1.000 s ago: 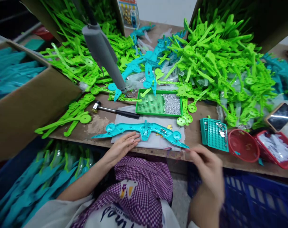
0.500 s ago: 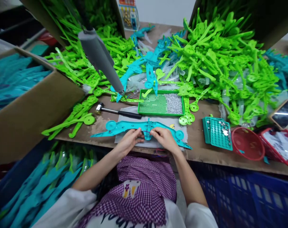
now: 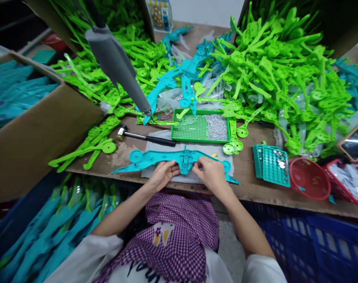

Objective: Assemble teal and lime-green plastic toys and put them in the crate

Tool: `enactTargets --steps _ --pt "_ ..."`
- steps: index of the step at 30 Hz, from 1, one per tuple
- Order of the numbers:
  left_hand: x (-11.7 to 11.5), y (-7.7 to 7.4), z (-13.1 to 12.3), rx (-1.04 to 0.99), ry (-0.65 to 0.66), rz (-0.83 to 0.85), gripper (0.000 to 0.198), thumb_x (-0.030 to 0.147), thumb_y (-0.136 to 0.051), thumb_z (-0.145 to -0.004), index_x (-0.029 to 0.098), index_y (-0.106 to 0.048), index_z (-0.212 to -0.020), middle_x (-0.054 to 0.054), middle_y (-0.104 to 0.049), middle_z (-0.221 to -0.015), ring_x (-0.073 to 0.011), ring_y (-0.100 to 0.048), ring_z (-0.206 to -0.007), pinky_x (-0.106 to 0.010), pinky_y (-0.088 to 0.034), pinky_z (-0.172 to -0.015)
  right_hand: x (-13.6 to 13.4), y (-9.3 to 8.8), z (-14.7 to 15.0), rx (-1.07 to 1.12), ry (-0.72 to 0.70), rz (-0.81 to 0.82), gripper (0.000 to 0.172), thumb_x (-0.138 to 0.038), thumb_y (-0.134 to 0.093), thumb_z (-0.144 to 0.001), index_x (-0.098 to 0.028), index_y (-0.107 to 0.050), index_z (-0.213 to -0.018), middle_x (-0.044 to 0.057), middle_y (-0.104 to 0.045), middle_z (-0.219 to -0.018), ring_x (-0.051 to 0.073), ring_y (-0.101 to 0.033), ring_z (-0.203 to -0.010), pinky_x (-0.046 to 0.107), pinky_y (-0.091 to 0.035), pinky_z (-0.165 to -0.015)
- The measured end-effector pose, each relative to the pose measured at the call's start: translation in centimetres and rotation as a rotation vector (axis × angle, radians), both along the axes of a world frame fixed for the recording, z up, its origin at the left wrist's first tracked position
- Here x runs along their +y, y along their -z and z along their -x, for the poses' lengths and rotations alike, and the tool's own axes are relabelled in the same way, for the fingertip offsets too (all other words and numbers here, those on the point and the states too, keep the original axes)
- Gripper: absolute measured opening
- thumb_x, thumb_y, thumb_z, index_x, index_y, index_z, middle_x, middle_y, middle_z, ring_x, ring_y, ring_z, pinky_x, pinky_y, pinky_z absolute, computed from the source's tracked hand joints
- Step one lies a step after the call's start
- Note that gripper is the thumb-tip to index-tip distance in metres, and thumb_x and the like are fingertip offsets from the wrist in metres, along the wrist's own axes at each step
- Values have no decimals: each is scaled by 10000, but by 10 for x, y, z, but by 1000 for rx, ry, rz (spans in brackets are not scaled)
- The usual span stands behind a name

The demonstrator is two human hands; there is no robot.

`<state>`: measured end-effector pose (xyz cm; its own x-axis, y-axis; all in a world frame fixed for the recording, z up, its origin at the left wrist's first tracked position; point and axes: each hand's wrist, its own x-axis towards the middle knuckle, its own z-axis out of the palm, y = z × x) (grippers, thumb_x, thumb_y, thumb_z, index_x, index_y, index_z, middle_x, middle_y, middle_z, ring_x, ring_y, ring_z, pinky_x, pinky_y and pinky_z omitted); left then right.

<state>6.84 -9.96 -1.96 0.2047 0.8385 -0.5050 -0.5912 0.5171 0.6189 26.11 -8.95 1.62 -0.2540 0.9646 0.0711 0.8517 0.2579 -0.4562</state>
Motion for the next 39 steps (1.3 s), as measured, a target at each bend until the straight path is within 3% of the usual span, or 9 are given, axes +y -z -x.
enactTargets --steps 12,24,34,39 --pt "2 2 0 -31 -13 -50 240 272 -776 -704 126 -641 -839 -76 -739 -865 -223 -699 -874 -391 -516 -898 -13 5 14 -151 -33 6 292 -347 -402 -980 -210 -608 -824 30 -705 -818 164 -626 -685 289 -251 -535" --pt "3 3 -4 -24 -64 -66 223 272 -775 -703 135 -638 -813 -64 -736 -832 -213 -699 -846 -363 -527 -845 -18 11 11 -45 -30 -19 339 -389 -370 -993 -211 -624 -857 36 -704 -837 173 -644 -739 282 -305 -564" --pt "4 6 0 -45 19 -119 218 287 -737 -747 111 -705 -872 -110 -740 -937 -255 -675 -981 -373 -511 -889 -25 17 18 -104 9 -115 376 -380 -338 -1004 -193 -630 -858 61 -712 -830 165 -653 -713 276 -305 -559" --pt "3 8 1 -52 22 -121 193 270 -718 -761 113 -710 -873 -108 -739 -952 -249 -666 -1001 -358 -509 -891 -27 22 19 -30 105 -119 354 -432 -371 -988 -167 -605 -973 67 -731 -826 176 -660 -657 270 -313 -538"
